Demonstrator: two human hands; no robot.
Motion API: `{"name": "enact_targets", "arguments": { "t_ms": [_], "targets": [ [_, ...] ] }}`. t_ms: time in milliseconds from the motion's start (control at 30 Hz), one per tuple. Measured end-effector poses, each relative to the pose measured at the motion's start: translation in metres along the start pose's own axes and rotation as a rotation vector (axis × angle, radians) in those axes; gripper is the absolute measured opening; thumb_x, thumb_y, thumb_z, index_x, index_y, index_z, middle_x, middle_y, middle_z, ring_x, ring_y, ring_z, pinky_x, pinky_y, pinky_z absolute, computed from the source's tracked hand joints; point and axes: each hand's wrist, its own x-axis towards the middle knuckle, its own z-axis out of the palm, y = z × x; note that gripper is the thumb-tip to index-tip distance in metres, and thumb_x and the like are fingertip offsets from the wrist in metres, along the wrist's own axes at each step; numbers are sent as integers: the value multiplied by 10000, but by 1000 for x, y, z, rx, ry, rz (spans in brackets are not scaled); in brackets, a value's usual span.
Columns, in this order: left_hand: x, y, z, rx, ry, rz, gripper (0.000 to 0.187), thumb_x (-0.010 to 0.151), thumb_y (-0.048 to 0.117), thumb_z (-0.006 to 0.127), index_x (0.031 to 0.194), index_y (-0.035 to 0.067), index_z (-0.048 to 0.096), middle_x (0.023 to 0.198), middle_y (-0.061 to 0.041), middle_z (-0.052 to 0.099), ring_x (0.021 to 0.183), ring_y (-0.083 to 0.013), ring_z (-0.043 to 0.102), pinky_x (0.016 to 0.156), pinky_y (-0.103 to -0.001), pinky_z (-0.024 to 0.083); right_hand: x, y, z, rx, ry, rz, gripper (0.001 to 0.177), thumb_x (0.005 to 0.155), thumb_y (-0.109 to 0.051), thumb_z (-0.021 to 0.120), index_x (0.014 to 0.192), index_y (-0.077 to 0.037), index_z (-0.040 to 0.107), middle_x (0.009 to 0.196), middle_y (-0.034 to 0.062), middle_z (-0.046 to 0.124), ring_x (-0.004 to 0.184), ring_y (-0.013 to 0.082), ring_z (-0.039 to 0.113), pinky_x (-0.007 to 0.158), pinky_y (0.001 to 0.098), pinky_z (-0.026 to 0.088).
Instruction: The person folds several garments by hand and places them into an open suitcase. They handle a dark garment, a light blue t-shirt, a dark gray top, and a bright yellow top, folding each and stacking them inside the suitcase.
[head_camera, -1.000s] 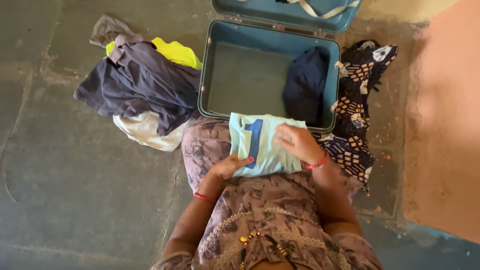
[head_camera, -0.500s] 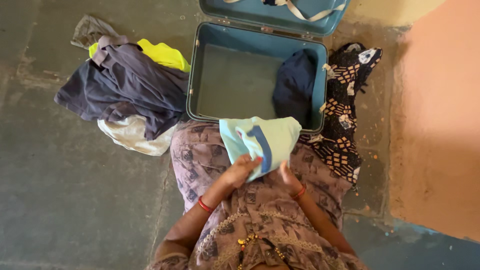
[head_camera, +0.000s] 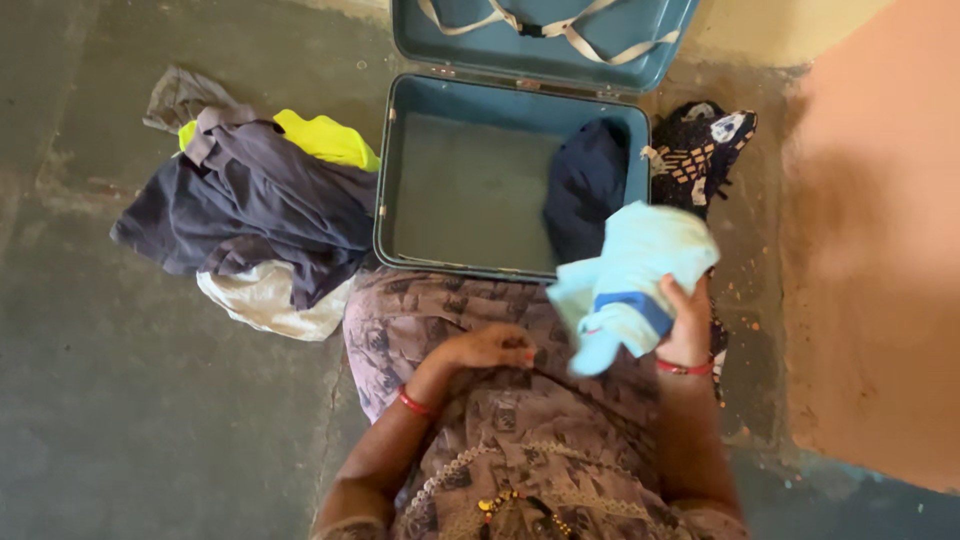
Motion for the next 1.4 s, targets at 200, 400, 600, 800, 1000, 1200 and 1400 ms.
{"name": "enact_targets", "arguments": {
  "t_ms": [200,400,600,800,1000,1200,1400],
  "targets": [
    [37,-45,-43,-198,127,-29,325,991,255,675,1187,3,617,1039,-106,716,947,-207,722,812,-329,614,62,-7,38,30,-65,-81,655,947,-38,691,1531,-36,394,1432,153,573,1295,314,601,1079,487,528],
    [42,-52,-42,-363,147,-59,336,1023,217,633,1286,16,571,1075,-134,705,990,-223,725,836,-342,619,140,4,59,45,-182,-109,689,939,-78,747,1541,-28,418,1462,144,581,1341,308,584,1119,450,511],
    [44,-52,-45,-444,112,-74,353,1027,209,618,1319,25,542,1101,-133,701,1017,-229,720,853,-359,618,201,65,10,-213,-74,4,786,842,-182,816,1513,-28,437,1416,168,592,1294,320,598,1070,464,526],
    [50,-62,-49,-452,91,-78,346,1041,202,611,1332,34,527,1126,-131,693,1047,-228,709,871,-371,610,205,156,-71,-1601,-136,-199,763,823,-246,846,1423,34,466,1350,288,555,1205,461,555,970,497,480],
    [45,-51,-44,-463,105,-105,347,1040,219,609,1328,36,544,1127,-137,693,1033,-230,708,870,-366,613,215,172,-75,-1528,-255,-424,573,835,-243,825,1317,-34,596,1356,233,593,1255,431,564,1036,473,484],
    [38,-35,-42,-477,116,-120,340,1043,231,595,1315,35,544,1121,-137,700,1037,-236,705,872,-366,611,234,203,-2,-1662,-438,-516,698,799,-331,841,1391,-101,550,1486,239,473,1373,482,446,1106,591,414],
    [43,-43,-46,-510,88,-90,348,1052,229,589,1339,41,526,1124,-137,693,1063,-244,708,883,-373,607,221,221,7,-2075,-538,363,1034,797,-596,767,1601,-323,176,1711,108,-9,1523,534,-12,1106,772,188]
  ]
}}
